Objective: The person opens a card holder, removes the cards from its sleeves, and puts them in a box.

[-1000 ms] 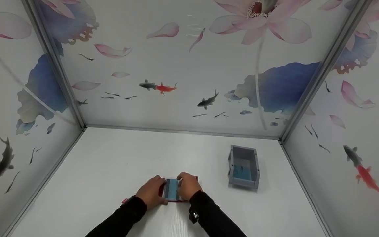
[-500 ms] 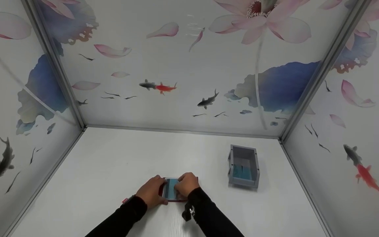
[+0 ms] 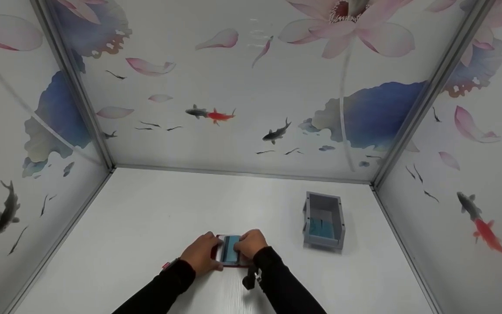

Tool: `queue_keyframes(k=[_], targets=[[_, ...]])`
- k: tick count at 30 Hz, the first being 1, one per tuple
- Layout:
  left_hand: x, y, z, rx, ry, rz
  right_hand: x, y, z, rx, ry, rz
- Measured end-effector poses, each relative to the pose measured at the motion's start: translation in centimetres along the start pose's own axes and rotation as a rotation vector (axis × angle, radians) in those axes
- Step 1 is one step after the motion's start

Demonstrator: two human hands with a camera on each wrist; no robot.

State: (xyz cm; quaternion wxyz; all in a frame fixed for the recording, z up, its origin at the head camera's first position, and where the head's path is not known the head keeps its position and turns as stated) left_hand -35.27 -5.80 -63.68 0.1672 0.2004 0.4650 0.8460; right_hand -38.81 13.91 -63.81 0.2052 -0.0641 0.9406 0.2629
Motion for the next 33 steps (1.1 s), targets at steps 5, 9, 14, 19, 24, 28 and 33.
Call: queue_keyframes(k=[5,9,14,19,24,28,33], targets=[[0.3,-1.3,-1.0,0.035,-0.029,0.014,0.2,0.0,0.2,-0.003,-0.018,-0.008],[0.5,-1.6,-1.1,0.038,-0.031,0.014,0.0,0.4,0.3,0.037,-0.061,-0.036],[0.4,-0.8,-0.4,0.048,-0.025,0.004,0.4,1.0,0.4,0.02,-0.105,-0.041],[0.4,-0.9,-0.5,0.058,-0.016,-0.004,0.3,1.4,0.4,-0.001,-0.117,-0.015],[0.3,-0.3,-0.1,0.032,-0.008,-0.005,-0.1,2.0,0.2,-0.05,-0.057,0.003],[0.2,0.0,0.1,0.023,-0.006,-0.009,-0.5,2.4,0.0,-0.097,-0.005,0.017],[0.2,-0.4,-0.2,0.018,-0.023,-0.005,-0.9,2.8,-0.2,-0.137,0.065,0.033]])
Point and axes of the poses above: each hand's wrist, its own x-axis towards the middle knuckle, its own y-axis out of the back of the hand, z = x × y, the point moved 4 cm from there along x, towards the middle knuckle, and after that the axes turned 11 degrees about -y, right-handed, at the moved point
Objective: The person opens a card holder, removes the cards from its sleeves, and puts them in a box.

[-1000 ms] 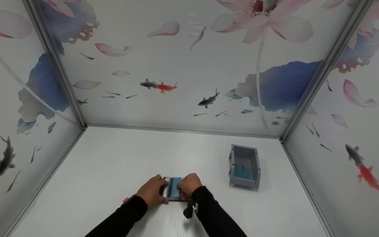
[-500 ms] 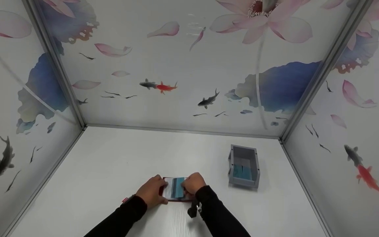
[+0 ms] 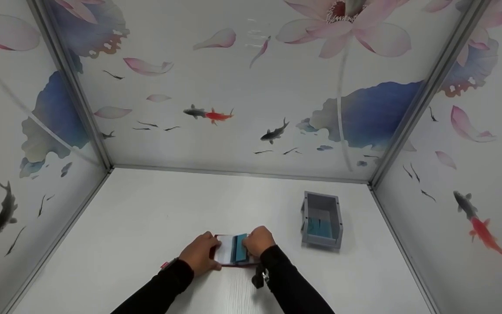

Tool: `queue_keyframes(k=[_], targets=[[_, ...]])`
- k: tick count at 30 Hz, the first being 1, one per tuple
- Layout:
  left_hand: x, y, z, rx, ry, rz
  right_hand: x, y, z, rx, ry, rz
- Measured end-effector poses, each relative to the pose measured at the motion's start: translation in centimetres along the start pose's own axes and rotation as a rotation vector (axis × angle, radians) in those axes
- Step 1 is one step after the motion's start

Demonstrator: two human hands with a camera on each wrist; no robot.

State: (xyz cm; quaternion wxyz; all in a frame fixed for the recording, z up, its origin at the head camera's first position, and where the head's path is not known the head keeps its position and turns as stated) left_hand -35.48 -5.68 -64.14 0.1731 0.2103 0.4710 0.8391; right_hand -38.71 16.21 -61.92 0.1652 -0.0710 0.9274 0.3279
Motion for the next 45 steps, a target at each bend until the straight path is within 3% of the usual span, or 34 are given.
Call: queue_keyframes(k=[4,7,16,25,34,42,45], targets=[[0.0,-0.4,-0.3,0.001,-0.009,0.0,-0.1,0.4,-0.1,-0.017,0.036,0.015],[0.1,-0.5,-0.3,0.002,-0.013,0.003,0.0,0.6,0.0,-0.005,0.013,0.018],[-0.2,0.8,0.4,-0.011,-0.033,0.012,-0.6,1.7,-0.9,0.015,0.068,0.016],[-0.4,0.0,-0.4,0.015,-0.099,0.067,-1.0,3.4,-1.8,0.001,0.021,0.067],[-0.4,0.6,0.1,-0.024,-0.022,0.03,-1.2,5.9,-2.9,-0.058,0.049,0.129],[-0.2,-0.3,-0.1,-0.001,-0.017,0.037,-1.3,8.9,-3.4,-0.08,0.06,0.173],[-0.3,0.2,0.4,-0.003,-0.019,0.03,-1.2,10.2,-2.8,-0.077,0.029,0.189]])
Point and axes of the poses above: each hand's wrist, its own x-axis towards the middle knuckle, its own y-axis out of the back of the hand, z = x × y, the point moved 4 cm from there along x, towards the middle knuckle, and after that the axes turned 11 degrees about -y, right-handed, at the moved point
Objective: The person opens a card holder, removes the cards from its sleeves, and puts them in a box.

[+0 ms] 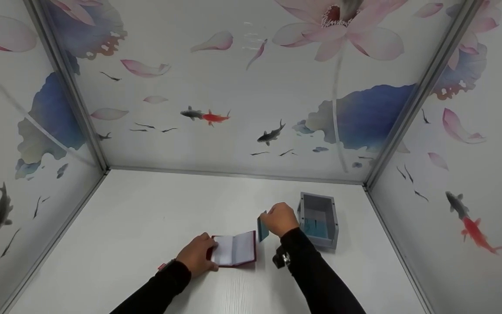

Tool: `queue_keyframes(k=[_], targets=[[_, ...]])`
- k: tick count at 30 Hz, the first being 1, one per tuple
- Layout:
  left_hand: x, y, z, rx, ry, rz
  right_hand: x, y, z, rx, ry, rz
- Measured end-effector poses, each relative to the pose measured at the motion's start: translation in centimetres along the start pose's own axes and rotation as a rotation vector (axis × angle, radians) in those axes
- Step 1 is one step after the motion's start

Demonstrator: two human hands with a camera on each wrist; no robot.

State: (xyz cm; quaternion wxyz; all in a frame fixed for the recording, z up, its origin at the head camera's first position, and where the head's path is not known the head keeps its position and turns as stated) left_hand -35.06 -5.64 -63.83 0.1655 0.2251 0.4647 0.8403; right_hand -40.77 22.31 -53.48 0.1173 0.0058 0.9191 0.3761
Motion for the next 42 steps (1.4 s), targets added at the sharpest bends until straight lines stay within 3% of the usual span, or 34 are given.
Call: queue_keyframes(k=[4,11,19,24,30,42], targets=[[-0.1,0.2,0.2,0.012,-0.021,0.012,0.3,1.8,1.0,0.018,-0.022,0.025],[0.1,-0.9,-0.7,0.051,-0.021,0.03,1.0,5.3,2.9,0.027,-0.055,0.056],[-0.1,0.6,0.0,0.005,-0.021,-0.021,2.3,9.1,5.6,0.019,-0.071,0.083],[-0.1,0.2,-0.2,0.018,-0.031,-0.01,3.0,10.8,7.5,0.001,-0.083,0.138],[0.1,-0.4,-0.5,0.035,-0.03,0.008,4.1,11.4,9.5,-0.059,-0.074,0.232],[0.4,-0.6,-0.9,0.021,0.003,-0.035,6.0,10.2,11.6,-0.178,-0.077,0.306]])
Point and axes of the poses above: each hand's wrist, its own x-axis towards the middle knuckle, its own y-axis out of the back of the hand, z = x × y, the point moved 4 cm from there along x, towards the middle knuckle, and after that the axes turned 11 degrees about -y, right-handed, at the moved point
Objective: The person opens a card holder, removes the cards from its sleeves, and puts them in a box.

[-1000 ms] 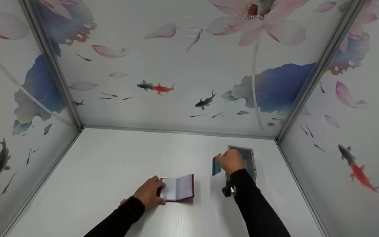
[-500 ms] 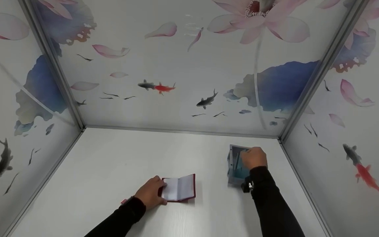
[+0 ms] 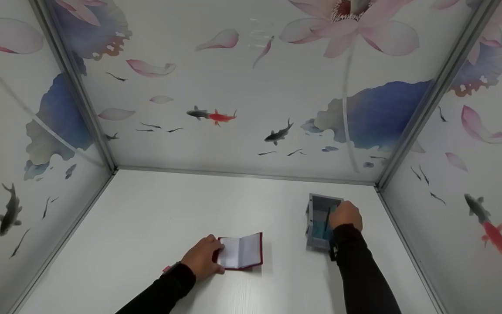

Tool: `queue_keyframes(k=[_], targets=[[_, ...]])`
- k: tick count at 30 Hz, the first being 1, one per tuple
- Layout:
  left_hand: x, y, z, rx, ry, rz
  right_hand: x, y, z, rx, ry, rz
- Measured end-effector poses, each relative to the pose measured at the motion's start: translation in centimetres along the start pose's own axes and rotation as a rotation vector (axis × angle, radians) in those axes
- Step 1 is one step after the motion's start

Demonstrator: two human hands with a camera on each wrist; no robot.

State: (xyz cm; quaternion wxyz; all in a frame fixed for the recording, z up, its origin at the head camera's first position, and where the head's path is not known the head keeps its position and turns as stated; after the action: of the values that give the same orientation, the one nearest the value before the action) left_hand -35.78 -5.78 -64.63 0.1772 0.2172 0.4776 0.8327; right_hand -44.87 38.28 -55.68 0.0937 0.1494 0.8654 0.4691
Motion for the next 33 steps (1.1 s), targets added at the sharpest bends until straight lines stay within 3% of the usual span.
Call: queue_keyframes(k=[10,21,26,33], targets=[[0.0,0.7,0.6,0.021,0.011,-0.035,1.2,-1.8,1.4,-0.093,-0.003,-0.032],[0.2,-0.4,-0.2,0.033,0.007,-0.025,0.9,-2.2,1.1,-0.133,0.01,-0.086],[0.3,-1.2,-0.8,0.033,-0.005,-0.005,0.5,-2.3,0.7,-0.185,0.055,-0.052],[0.1,-1.0,-0.7,0.032,-0.013,0.016,0.0,-2.7,0.3,-0.232,0.091,0.02]])
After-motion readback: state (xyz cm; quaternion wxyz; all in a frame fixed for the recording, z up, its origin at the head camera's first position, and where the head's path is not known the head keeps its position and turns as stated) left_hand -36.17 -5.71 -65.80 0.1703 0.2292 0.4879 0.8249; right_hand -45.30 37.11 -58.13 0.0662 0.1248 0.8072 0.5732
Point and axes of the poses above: each hand's wrist, its own x-axis towards the middle knuckle, its own y-axis out of the back of the hand, z = x × y, the point moved 4 cm from there along x, towards the middle knuckle, and after that the axes turned 11 degrees about -y, right-handed, at the moved point
